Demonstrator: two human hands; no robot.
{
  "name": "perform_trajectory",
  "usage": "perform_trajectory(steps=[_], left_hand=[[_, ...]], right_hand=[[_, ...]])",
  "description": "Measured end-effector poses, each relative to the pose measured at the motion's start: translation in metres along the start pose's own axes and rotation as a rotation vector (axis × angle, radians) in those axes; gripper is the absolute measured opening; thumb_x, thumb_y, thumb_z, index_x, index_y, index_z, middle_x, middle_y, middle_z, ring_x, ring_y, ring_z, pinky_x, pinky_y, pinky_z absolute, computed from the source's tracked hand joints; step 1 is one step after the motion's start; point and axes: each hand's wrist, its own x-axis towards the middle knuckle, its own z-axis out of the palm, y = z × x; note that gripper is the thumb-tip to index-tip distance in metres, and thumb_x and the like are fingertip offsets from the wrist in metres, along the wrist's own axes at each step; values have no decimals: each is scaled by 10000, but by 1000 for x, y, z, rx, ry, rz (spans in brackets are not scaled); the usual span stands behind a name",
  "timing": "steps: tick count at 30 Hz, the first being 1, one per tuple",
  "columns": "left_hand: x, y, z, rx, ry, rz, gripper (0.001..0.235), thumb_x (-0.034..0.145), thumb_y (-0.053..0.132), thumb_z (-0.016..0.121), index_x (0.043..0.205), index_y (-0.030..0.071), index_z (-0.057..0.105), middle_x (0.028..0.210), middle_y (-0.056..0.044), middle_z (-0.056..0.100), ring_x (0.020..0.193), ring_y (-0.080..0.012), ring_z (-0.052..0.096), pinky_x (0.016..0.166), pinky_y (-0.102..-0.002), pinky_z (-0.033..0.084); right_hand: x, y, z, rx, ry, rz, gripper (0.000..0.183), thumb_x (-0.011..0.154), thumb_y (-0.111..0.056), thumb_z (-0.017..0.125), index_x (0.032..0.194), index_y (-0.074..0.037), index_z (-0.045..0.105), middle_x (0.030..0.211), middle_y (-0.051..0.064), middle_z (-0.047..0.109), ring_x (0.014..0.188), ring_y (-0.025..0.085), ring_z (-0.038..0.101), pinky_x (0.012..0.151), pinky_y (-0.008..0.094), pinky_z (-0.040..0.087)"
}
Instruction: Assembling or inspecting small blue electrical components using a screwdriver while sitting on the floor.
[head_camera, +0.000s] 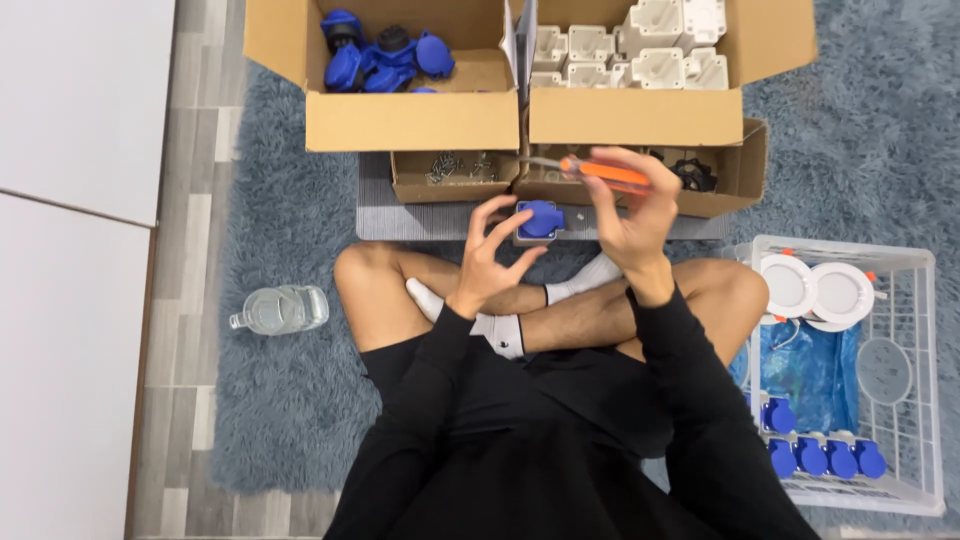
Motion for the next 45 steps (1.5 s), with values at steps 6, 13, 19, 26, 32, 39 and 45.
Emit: perform_trajectory(steps=[6,13,19,26,32,39,45], left_hand=[[21,37,-25,-14,170,-135,425,965,129,881,1352,80,711,1337,-139,693,1174,-286,721,905,-361,634],[43,56,-37,-46,202,-231,566,1022,-5,800,1532,-35,556,1369,-198,668,1189,-331,760,926,-366,653],[34,52,-27,-208,174,-286,488,1019,-62,760,1486,-40,622,1326,-202,702,1161,-335,780,917,-379,670],[13,40,-29,-244,234,-347,260,978,-102,780,1235,-60,782,1081,-228,796,963,-293,821,769,-343,684],[1,41,-39,-323,266,-443,152,981,-78,792,1120,-19,810,1111,-216,811,995,-236,798,769,-305,655],[-17,25,-35,-600,370,-606,136,1008,-53,768,1136,-13,792,1101,-165,745,968,-192,749,798,-271,648],[-35,12,-31,-871,420,-776,141,1032,-61,721,1166,-42,761,1150,-214,789,1050,-271,800,920,-310,688]], right_hand=[[-29,-3,-27,200,191,171,413,1160,-18,630,1433,-89,328,1234,317,678,995,374,750,786,445,682],[-57,-9,-39,341,391,233,435,1150,-66,627,1445,-119,311,1234,379,655,1008,389,755,840,440,689],[-75,-9,-38,364,416,274,442,1109,-34,651,1415,-76,335,1160,393,676,975,344,758,829,406,681],[-82,-21,-34,403,394,354,424,1096,-25,655,1392,-82,358,1135,352,705,938,268,757,795,366,678],[-93,-15,-41,474,396,405,432,1096,-16,639,1409,-88,349,1139,365,686,938,303,761,820,417,701],[-118,-4,-48,573,385,501,440,1116,-17,600,1440,-130,323,1179,337,670,903,342,770,806,453,723],[-119,-7,-49,549,388,520,417,1130,-31,582,1433,-127,313,1195,322,657,911,328,766,830,452,726]])
